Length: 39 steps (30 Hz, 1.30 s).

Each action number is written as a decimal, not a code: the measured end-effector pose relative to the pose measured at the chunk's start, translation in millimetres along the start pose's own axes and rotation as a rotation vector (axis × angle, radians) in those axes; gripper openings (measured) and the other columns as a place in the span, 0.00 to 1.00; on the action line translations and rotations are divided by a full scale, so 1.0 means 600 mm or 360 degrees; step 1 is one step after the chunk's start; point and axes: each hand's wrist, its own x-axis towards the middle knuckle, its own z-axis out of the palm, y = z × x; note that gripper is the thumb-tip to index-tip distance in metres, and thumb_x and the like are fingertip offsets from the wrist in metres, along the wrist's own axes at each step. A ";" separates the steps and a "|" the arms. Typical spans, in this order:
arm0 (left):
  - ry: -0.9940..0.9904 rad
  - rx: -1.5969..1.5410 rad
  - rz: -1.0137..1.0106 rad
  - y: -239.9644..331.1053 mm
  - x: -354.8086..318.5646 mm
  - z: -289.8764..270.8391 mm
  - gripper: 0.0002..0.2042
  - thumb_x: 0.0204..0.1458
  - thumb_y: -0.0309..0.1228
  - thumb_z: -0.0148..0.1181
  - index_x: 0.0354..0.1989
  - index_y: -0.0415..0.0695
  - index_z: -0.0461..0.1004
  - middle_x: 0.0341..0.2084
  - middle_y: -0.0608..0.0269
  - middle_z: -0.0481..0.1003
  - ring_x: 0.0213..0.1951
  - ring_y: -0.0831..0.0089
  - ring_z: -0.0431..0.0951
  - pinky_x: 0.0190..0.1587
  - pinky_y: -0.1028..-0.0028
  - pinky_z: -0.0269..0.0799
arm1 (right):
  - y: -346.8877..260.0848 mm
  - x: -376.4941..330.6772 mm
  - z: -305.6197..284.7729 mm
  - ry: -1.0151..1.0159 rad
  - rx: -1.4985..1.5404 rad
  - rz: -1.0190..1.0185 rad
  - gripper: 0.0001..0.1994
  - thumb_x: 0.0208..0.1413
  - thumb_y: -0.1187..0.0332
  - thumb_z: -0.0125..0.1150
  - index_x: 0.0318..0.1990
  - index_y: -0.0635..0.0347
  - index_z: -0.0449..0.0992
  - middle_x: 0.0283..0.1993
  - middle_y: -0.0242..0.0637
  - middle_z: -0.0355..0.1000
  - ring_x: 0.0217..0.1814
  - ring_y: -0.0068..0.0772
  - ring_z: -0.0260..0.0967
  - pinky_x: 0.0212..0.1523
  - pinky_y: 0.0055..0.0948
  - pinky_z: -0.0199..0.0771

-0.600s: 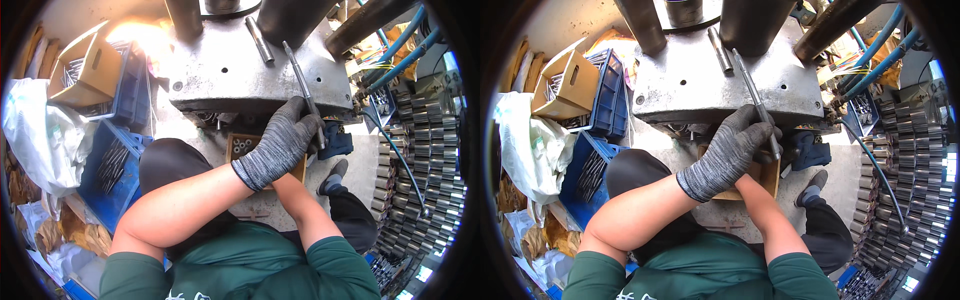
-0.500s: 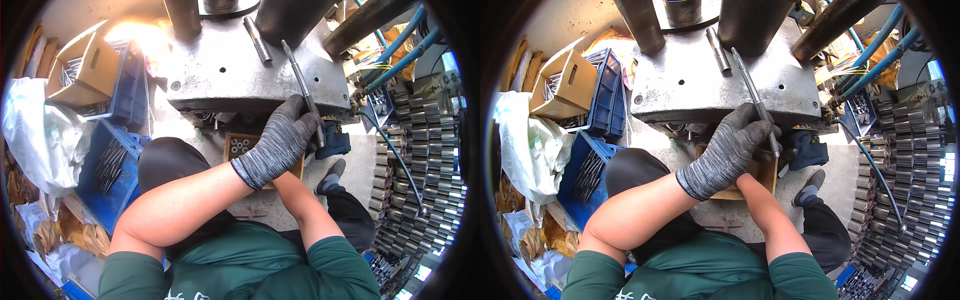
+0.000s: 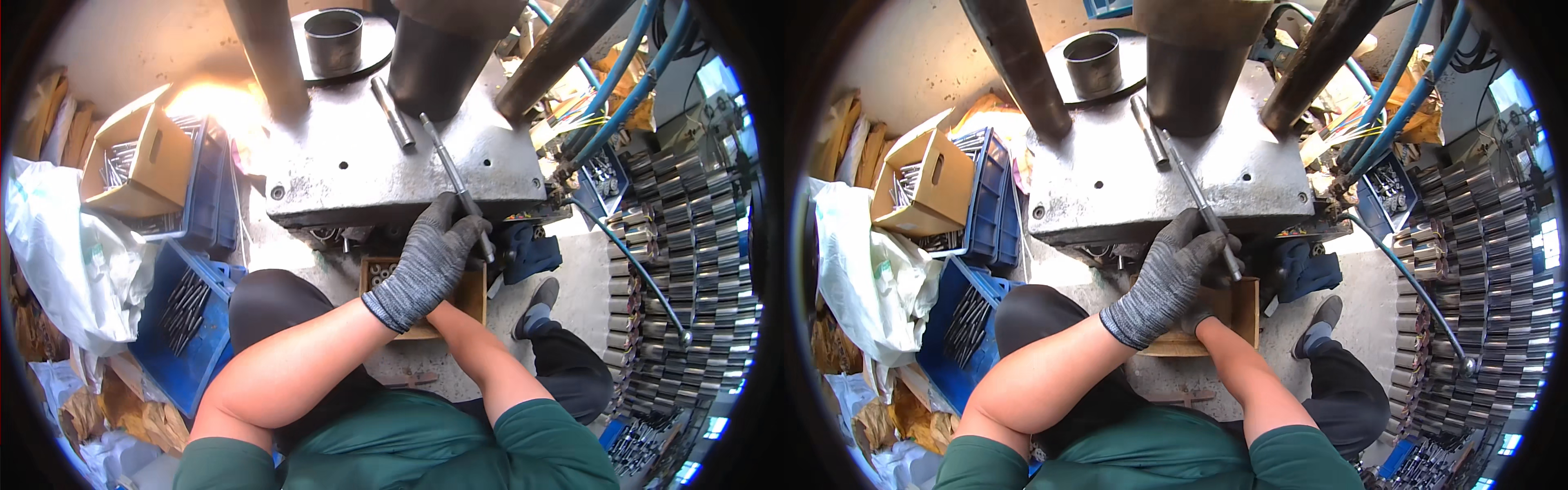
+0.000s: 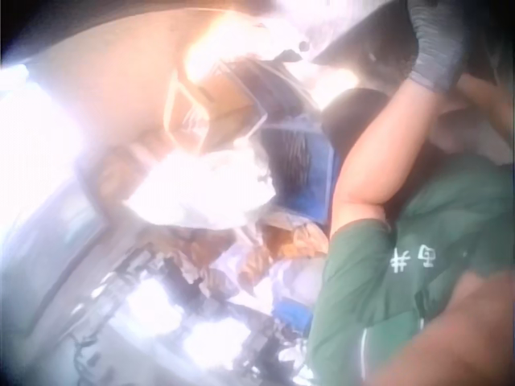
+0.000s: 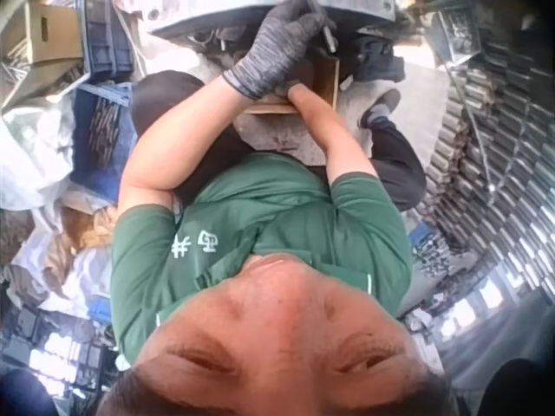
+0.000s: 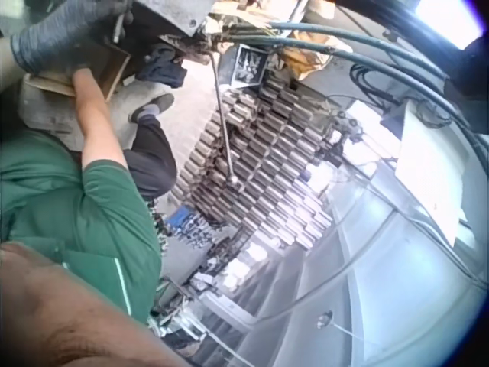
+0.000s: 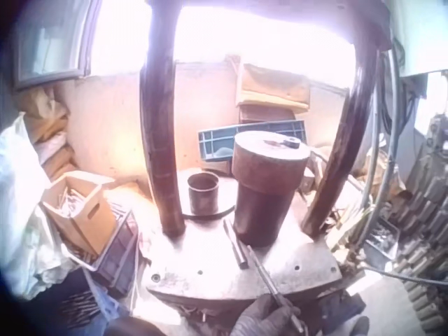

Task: Using an industrial press machine to assemble or secure metal components.

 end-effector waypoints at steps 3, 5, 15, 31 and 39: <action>-0.0029 -0.0063 0.0010 -0.013 0.008 0.002 0.10 0.63 0.30 0.55 0.49 0.40 0.67 0.39 0.56 0.77 0.40 0.66 0.81 0.43 0.69 0.80 | -0.016 -0.006 -0.032 0.0035 0.0043 -0.0032 0.25 0.59 0.60 0.57 0.63 0.56 0.72 0.67 0.48 0.67 0.72 0.47 0.62 0.71 0.41 0.60; -0.0018 -0.0081 0.0058 -0.022 0.010 0.007 0.10 0.63 0.29 0.56 0.49 0.39 0.67 0.39 0.56 0.77 0.40 0.66 0.81 0.44 0.69 0.80 | -0.015 -0.001 -0.053 0.0082 0.0021 -0.0054 0.25 0.59 0.60 0.57 0.63 0.56 0.72 0.67 0.48 0.67 0.72 0.47 0.62 0.71 0.41 0.60; 0.0091 -0.0165 0.0063 0.014 -0.011 0.009 0.14 0.66 0.31 0.52 0.56 0.39 0.66 0.37 0.57 0.77 0.34 0.72 0.81 0.39 0.73 0.79 | -0.522 -0.175 -0.191 -0.0464 -0.1878 -0.0103 0.16 0.45 0.63 0.63 0.43 0.55 0.82 0.41 0.49 0.74 0.43 0.52 0.77 0.46 0.47 0.77; 0.0229 0.0036 0.0258 -0.028 0.042 -0.008 0.11 0.66 0.31 0.53 0.51 0.39 0.70 0.31 0.62 0.78 0.28 0.77 0.78 0.28 0.77 0.73 | -0.700 0.022 -0.389 0.0404 -0.2351 -0.0125 0.15 0.48 0.65 0.61 0.44 0.56 0.83 0.42 0.53 0.78 0.47 0.54 0.77 0.50 0.45 0.77; 0.0302 0.0179 0.0257 -0.010 0.046 -0.017 0.11 0.65 0.32 0.55 0.50 0.39 0.71 0.30 0.62 0.78 0.26 0.77 0.76 0.24 0.76 0.73 | -0.695 -0.043 -0.379 0.0775 -0.2054 -0.0468 0.27 0.48 0.62 0.64 0.58 0.60 0.75 0.49 0.55 0.76 0.51 0.55 0.76 0.55 0.45 0.75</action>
